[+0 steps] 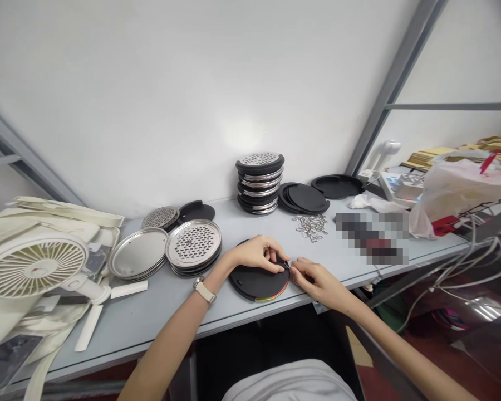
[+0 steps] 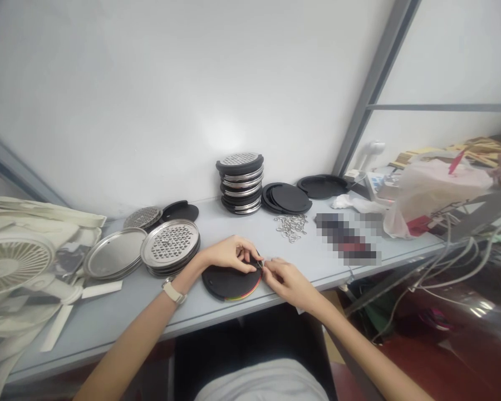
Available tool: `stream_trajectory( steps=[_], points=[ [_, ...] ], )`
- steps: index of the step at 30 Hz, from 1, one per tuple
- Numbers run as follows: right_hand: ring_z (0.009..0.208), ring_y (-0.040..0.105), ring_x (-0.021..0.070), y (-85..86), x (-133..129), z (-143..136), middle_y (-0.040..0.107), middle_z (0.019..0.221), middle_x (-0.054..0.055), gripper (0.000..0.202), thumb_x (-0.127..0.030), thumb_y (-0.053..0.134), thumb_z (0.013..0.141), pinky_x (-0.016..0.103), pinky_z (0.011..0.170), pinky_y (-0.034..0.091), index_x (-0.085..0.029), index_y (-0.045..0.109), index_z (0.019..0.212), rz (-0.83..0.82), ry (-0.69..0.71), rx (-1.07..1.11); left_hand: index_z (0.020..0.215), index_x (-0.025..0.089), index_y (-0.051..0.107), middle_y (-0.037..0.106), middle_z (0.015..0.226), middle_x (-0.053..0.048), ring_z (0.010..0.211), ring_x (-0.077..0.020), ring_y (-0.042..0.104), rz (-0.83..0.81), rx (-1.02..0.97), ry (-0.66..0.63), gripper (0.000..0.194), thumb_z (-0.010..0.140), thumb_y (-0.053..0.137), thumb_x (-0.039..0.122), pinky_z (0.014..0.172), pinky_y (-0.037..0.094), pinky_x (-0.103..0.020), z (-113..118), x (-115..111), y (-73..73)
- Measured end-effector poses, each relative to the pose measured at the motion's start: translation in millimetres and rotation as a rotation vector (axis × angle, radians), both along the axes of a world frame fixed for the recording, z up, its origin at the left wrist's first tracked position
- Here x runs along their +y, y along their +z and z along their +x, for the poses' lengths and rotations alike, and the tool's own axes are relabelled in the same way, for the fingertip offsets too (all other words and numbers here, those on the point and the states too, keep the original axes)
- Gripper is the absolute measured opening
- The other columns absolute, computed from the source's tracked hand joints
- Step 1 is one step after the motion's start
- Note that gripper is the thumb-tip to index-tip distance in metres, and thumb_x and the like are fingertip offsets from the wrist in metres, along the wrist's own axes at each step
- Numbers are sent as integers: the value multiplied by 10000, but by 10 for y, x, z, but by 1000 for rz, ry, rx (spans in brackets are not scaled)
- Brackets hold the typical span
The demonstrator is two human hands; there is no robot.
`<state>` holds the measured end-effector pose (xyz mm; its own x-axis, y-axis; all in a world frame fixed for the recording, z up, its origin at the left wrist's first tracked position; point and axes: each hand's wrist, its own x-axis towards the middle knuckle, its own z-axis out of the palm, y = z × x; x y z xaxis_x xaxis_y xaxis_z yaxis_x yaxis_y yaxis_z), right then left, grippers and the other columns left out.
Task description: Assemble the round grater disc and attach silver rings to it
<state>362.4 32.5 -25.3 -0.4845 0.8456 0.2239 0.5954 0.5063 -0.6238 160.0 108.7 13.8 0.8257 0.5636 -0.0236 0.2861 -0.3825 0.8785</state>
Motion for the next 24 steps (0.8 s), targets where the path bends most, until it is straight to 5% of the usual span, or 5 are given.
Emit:
stream_trajectory(
  steps=[24],
  points=[
    [611, 421, 136, 6, 0, 3, 425, 626, -17, 349, -303, 317, 963, 267, 605, 365, -203, 384, 636, -11, 17, 9, 985, 133, 697, 616, 773, -24, 677, -84, 502, 25, 8, -16, 352, 657, 716, 258, 592, 367, -195, -2, -3, 16]
  ],
)
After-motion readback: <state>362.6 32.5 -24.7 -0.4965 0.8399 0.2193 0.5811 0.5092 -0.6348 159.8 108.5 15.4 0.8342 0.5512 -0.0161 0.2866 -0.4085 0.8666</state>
